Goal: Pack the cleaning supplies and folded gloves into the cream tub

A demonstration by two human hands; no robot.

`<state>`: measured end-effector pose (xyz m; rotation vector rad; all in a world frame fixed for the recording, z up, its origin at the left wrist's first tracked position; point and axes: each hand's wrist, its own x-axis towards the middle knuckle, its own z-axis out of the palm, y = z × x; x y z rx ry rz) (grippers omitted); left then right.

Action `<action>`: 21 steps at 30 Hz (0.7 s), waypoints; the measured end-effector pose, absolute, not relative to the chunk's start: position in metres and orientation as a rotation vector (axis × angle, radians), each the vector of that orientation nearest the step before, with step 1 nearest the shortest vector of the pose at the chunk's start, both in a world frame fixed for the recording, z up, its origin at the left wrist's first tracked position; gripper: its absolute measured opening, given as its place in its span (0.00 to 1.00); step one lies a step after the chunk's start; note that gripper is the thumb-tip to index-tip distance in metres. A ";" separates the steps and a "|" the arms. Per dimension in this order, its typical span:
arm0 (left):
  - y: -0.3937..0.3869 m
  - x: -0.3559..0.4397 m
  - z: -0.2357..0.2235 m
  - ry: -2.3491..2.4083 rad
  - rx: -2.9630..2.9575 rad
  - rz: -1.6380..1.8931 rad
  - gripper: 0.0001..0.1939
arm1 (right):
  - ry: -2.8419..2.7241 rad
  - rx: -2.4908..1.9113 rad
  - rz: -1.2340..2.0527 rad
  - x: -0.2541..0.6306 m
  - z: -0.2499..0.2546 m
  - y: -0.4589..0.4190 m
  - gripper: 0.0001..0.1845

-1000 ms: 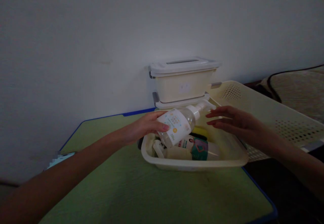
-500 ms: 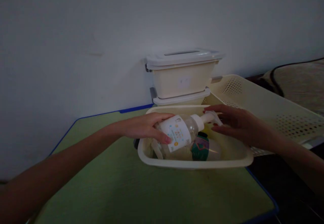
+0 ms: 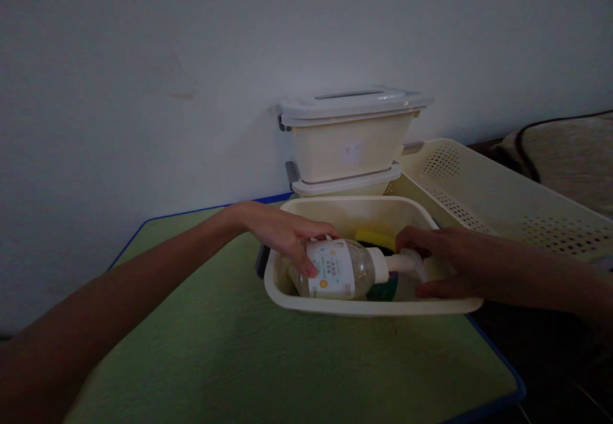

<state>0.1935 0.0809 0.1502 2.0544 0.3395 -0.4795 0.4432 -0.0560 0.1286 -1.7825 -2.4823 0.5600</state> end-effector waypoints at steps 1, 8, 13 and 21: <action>0.081 0.194 0.151 0.351 2.034 -0.483 0.32 | -2.501 -1.777 0.565 0.443 0.129 -0.055 0.21; 0.075 0.197 0.157 0.388 2.035 -0.404 0.18 | -2.543 -1.766 0.660 0.444 0.127 -0.050 0.23; 0.070 0.197 0.153 0.387 1.966 -0.425 0.21 | -2.580 -1.803 0.800 0.443 0.141 -0.045 0.22; 0.071 0.198 0.154 0.367 1.994 -0.519 0.22 | -2.644 -1.687 1.005 0.438 0.155 -0.037 0.20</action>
